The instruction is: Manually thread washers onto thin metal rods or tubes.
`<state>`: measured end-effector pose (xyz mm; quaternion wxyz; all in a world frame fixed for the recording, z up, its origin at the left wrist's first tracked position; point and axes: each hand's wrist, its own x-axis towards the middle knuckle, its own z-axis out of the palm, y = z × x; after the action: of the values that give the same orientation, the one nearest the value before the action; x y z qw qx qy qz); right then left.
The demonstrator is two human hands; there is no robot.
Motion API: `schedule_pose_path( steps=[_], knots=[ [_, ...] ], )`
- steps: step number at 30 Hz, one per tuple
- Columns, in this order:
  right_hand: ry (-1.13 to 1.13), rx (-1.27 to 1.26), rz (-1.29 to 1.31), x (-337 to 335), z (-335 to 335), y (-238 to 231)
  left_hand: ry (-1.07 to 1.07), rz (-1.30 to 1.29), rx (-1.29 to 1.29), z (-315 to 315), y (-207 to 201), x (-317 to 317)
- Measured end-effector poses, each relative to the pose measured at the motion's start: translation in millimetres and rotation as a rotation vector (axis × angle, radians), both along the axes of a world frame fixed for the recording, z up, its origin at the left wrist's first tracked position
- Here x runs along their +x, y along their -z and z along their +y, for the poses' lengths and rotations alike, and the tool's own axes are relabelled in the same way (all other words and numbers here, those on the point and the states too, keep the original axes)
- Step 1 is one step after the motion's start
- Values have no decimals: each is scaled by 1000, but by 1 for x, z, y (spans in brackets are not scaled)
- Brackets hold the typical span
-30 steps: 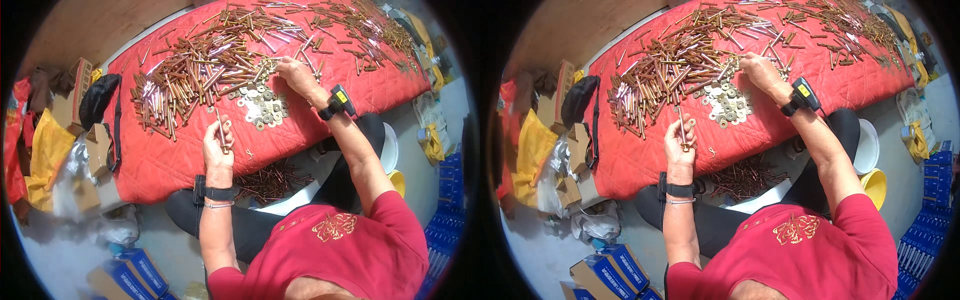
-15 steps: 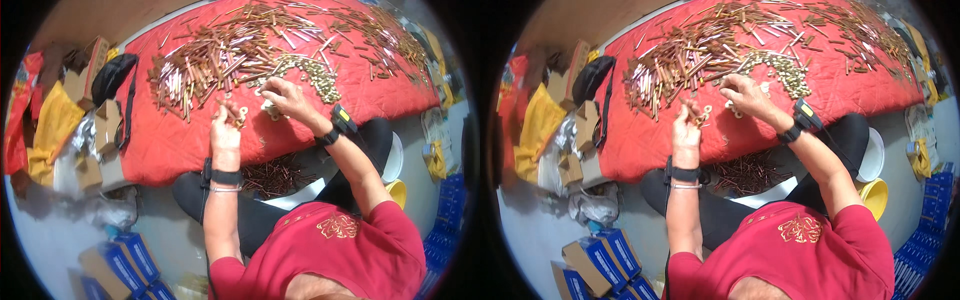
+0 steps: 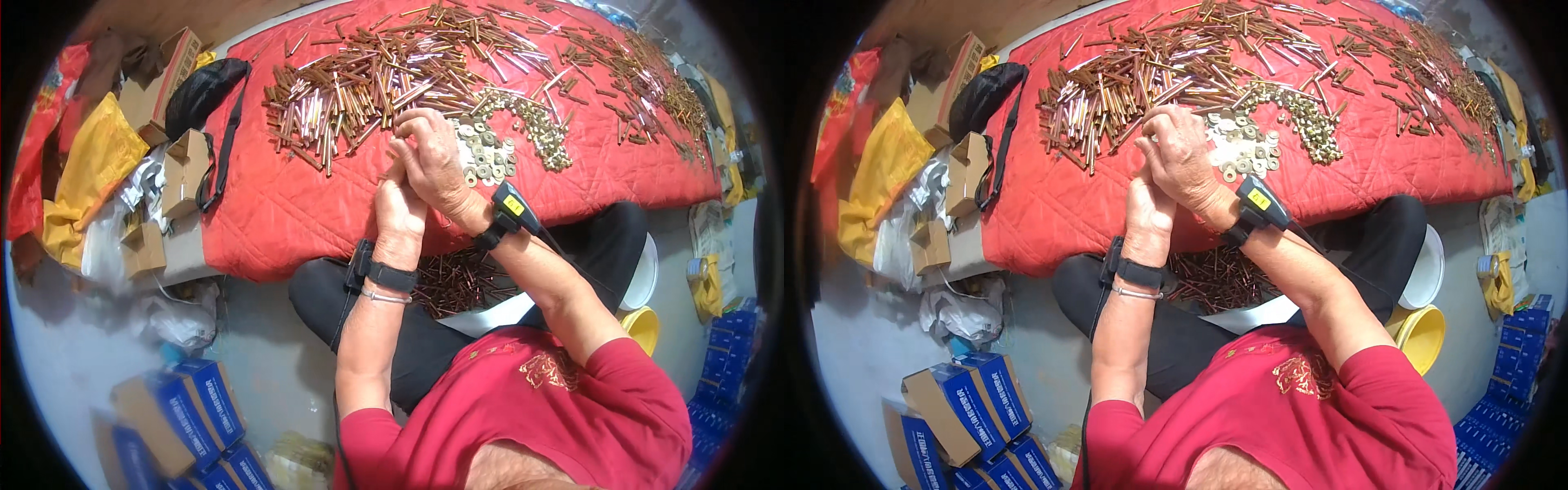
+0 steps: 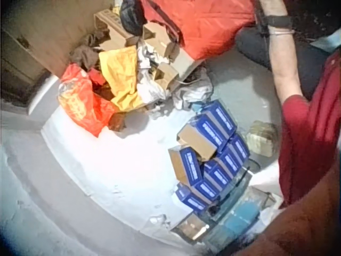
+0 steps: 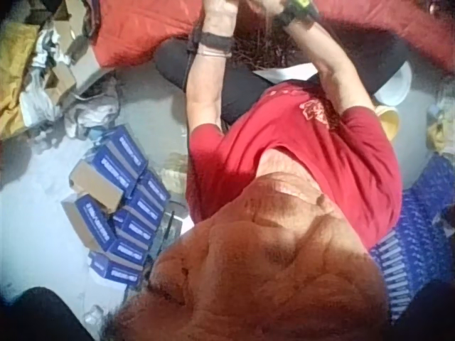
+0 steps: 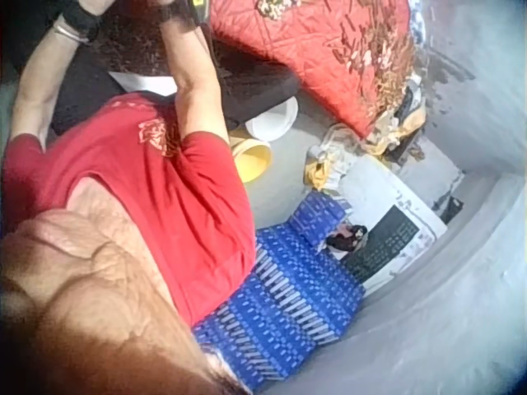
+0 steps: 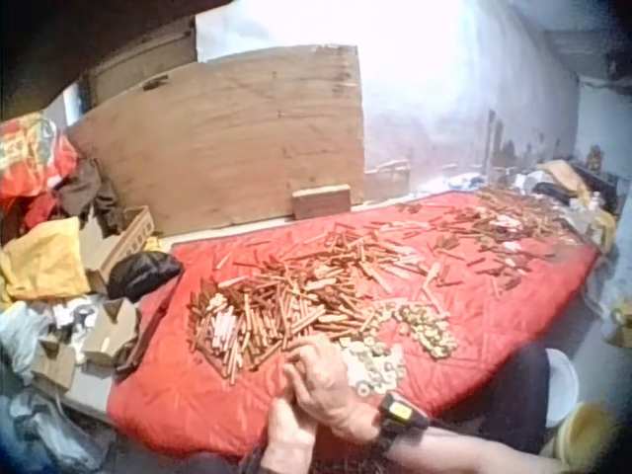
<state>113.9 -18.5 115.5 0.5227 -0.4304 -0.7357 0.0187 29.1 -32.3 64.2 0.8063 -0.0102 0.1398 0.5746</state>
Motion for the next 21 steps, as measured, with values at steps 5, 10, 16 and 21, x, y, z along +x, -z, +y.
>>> schedule_pose_path(
  steps=[5,10,16,21],
  knots=[
    [-47,-40,-71,-2,3,3,-79,75,-25,-1,19,4],
    [-356,-550,561,32,10,1,-166,340,-117,-8,-11,-5],
    [-493,-880,650,91,3,-19,80,534,207,-19,-27,-8],
    [-576,-806,592,105,-3,-14,137,547,209,-23,-29,3]
  ],
)
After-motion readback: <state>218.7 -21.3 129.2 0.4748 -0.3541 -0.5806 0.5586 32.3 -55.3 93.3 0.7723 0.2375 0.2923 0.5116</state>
